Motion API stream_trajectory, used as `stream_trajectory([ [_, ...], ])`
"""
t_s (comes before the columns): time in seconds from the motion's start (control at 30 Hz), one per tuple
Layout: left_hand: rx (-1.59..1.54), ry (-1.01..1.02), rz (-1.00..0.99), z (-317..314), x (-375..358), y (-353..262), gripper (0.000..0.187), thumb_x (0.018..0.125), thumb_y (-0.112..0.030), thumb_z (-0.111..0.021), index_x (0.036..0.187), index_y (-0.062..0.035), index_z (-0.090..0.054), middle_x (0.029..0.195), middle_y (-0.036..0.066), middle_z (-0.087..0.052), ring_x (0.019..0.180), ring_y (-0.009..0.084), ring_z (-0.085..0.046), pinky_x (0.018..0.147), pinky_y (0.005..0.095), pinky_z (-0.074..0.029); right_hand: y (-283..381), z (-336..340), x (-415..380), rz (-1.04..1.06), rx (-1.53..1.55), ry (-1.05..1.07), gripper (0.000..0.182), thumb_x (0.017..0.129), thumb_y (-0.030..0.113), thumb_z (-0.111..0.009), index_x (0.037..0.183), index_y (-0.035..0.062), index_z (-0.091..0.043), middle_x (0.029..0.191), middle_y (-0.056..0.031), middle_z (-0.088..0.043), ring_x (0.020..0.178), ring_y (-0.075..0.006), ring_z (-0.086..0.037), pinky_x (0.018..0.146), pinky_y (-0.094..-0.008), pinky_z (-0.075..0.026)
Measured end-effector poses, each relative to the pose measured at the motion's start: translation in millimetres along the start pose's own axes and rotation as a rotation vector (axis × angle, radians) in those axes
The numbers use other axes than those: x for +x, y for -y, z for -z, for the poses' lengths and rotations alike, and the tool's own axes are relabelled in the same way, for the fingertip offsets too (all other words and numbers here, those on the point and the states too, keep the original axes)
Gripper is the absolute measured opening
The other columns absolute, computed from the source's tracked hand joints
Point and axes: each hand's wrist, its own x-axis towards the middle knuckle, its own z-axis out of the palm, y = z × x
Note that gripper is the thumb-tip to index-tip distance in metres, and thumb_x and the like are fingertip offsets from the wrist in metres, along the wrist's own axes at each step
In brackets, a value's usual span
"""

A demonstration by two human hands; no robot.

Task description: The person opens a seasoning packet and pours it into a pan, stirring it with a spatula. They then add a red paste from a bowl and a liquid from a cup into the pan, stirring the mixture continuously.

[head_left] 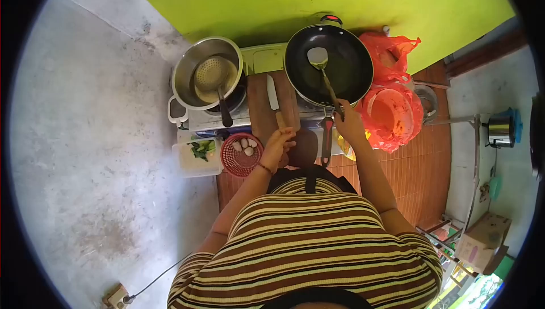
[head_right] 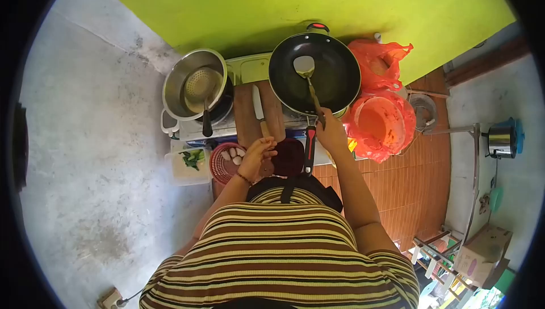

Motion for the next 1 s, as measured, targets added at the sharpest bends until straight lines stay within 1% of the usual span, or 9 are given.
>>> stream_trajectory([
  [0.07, 0.026, 0.027, -0.016, 2, 3, 5, 0.034, 0.094, -0.027, -0.05, 0.122, -0.0092, -0.052, 0.113, 0.001, -0.059, 0.092, 0.0119, -0.058, 0.085, 0.0263, -0.039, 1, 1, -6, -0.083, 0.089, -0.044, 0.026, 0.086, 0.013, -0.052, 0.11, 0.0055, -0.053, 0.075, -0.0223, -0.063, 0.079, -0.0407, -0.063, 0.073, -0.0475, -0.049],
  [0.17, 0.072, 0.057, 0.003, -8, 5, 11, 0.033, 0.093, -0.027, -0.051, 0.121, -0.0096, -0.053, 0.112, 0.001, -0.059, 0.092, 0.0115, -0.057, 0.085, 0.0265, -0.039, -49, -9, -20, -0.109, 0.173, -0.18, 0.019, 0.088, 0.011, -0.045, 0.095, -0.0015, -0.057, 0.065, -0.0223, -0.061, 0.061, -0.0356, -0.065, 0.057, -0.0437, -0.051],
  [0.37, 0.151, 0.169, 0.058, -12, 27, 35, 0.038, 0.094, -0.032, -0.05, 0.125, -0.0093, -0.051, 0.115, 0.002, -0.058, 0.096, 0.0116, -0.056, 0.087, 0.03, -0.039, -80, -14, -52, -0.6, 0.45, 0.273, 0.021, 0.085, 0.009, -0.045, 0.083, -0.008, -0.057, 0.062, -0.0197, -0.061, 0.047, -0.0249, -0.064, 0.04, -0.033, -0.052],
  [0.5, 0.345, 0.3, 0.116, -36, 17, 19, 0.043, 0.095, -0.034, -0.049, 0.129, -0.0081, -0.048, 0.115, 0.002, -0.058, 0.098, 0.0123, -0.057, 0.09, 0.0318, -0.04, -76, -39, -52, -0.508, 0.478, 0.392, 0.024, 0.083, 0.014, -0.051, 0.088, -0.0083, -0.059, 0.065, -0.0227, -0.063, 0.056, -0.0296, -0.067, 0.048, -0.0365, -0.055],
  [0.57, 0.447, 0.382, 0.078, -46, 16, 20, 0.042, 0.095, -0.032, -0.05, 0.13, -0.0071, -0.047, 0.113, 0.002, -0.058, 0.097, 0.0123, -0.057, 0.088, 0.0303, -0.042, -110, -78, -36, 0.053, -0.233, 0.56, 0.026, 0.082, 0.015, -0.052, 0.091, -0.0082, -0.06, 0.072, -0.0263, -0.063, 0.066, -0.0343, -0.067, 0.058, -0.0408, -0.056],
  [0.63, 0.377, 0.455, 0.027, -52, 25, 37, 0.039, 0.095, -0.026, -0.05, 0.129, -0.0054, -0.046, 0.111, 0.002, -0.058, 0.093, 0.0117, -0.058, 0.081, 0.0274, -0.046, -116, -97, -24, 0.16, -0.483, 0.51, 0.028, 0.082, 0.016, -0.052, 0.093, -0.0073, -0.06, 0.08, -0.0289, -0.063, 0.076, -0.0386, -0.066, 0.068, -0.0447, -0.054],
  [0.7, 0.303, 0.465, -0.03, -57, 30, 54, 0.037, 0.095, -0.021, -0.051, 0.128, -0.0038, -0.046, 0.107, 0.002, -0.058, 0.089, 0.0107, -0.059, 0.074, 0.0245, -0.048, -113, -117, -17, -0.19, -0.259, 0.296, 0.028, 0.082, 0.017, -0.051, 0.096, -0.0058, -0.061, 0.089, -0.0307, -0.062, 0.087, -0.0425, -0.064, 0.077, -0.0483, -0.052],
  [0.83, 0.236, 0.376, -0.137, -58, 40, 81, 0.033, 0.095, -0.016, -0.052, 0.124, -0.0024, -0.046, 0.099, 0.003, -0.059, 0.079, 0.0089, -0.058, 0.066, 0.0226, -0.049, -170, -174, 3, -0.03, -0.4, 0.497, 0.027, 0.084, 0.015, -0.046, 0.1, -0.0022, -0.059, 0.106, -0.0311, -0.06, 0.099, -0.0447, -0.06, 0.084, -0.0488, -0.049],
  [1.0, 0.206, 0.295, -0.07, -74, 32, 73, 0.024, 0.096, -0.018, -0.051, 0.115, -0.0041, -0.047, 0.093, 0.004, -0.059, 0.07, 0.0098, -0.058, 0.061, 0.0239, -0.049, -163, -165, 0, -0.134, -0.314, 0.473, 0.028, 0.085, 0.018, -0.047, 0.1, -0.0022, -0.059, 0.106, -0.0303, -0.06, 0.101, -0.0428, -0.06, 0.085, -0.0468, -0.05],
])
